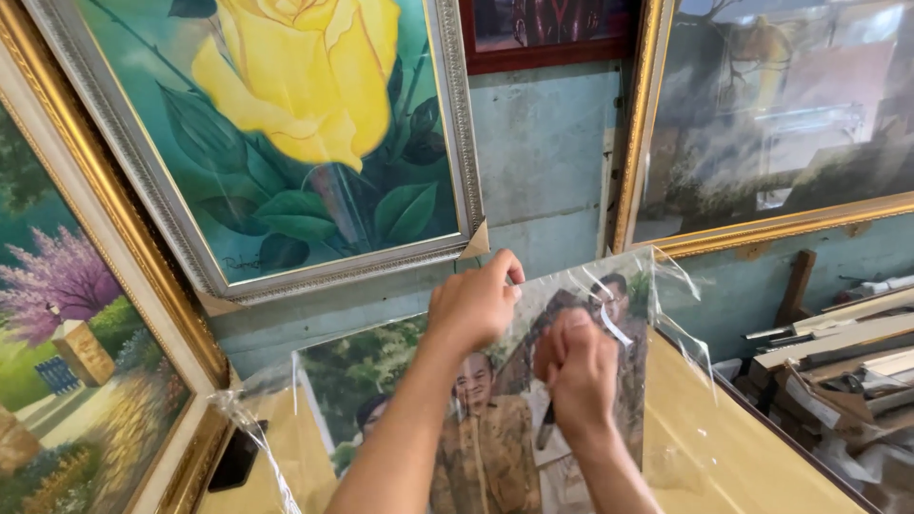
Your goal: Wrapping a photo print in protective plastic film using tape, a cutter, and a stapler.
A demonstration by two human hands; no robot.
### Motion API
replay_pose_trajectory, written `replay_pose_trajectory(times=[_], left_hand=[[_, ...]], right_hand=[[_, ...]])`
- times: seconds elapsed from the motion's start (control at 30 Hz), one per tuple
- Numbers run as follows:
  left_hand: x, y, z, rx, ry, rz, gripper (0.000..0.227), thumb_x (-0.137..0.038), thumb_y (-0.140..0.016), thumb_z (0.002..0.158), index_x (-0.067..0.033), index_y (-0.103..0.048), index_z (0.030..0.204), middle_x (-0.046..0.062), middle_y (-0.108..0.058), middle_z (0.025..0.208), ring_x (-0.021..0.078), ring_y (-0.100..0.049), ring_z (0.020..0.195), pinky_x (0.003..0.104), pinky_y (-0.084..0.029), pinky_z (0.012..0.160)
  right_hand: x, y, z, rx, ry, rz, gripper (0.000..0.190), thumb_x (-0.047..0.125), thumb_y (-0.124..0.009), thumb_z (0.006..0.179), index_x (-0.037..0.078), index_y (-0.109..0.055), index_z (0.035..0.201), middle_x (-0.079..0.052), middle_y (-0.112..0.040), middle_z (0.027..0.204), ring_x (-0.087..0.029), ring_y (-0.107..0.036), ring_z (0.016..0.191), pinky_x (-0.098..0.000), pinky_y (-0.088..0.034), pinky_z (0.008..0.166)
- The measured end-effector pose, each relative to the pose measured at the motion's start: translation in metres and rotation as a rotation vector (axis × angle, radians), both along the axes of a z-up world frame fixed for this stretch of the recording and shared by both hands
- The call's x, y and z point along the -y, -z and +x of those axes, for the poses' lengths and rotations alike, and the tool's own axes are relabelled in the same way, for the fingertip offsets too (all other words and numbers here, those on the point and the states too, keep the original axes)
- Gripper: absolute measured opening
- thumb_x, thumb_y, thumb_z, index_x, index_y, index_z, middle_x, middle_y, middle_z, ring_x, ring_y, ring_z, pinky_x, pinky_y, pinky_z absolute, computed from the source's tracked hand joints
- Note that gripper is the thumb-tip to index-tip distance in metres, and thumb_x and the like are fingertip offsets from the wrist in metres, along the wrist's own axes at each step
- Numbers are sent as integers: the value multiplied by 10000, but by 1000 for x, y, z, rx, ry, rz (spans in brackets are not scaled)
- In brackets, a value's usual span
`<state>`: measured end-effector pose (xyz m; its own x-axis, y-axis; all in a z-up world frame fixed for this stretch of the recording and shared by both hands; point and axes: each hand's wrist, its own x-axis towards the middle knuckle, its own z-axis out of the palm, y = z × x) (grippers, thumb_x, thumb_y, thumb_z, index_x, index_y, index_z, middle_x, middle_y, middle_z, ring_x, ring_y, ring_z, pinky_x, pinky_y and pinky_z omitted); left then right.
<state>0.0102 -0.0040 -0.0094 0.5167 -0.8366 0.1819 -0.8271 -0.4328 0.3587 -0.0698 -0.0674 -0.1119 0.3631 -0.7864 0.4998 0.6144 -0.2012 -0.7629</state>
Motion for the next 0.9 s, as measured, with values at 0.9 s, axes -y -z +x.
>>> replay_pose_trajectory(times=[0.9], left_hand=[[-5, -3, -15, 47, 30, 81, 271, -326, -342, 881, -275, -430, 1132, 24, -618, 968, 319, -566, 846, 428, -385, 714]], right_hand=[[2, -21, -41, -153, -369, 322, 242, 198, -381, 907, 33, -497, 1040, -45, -295, 630, -135, -238, 485, -250, -187, 435]])
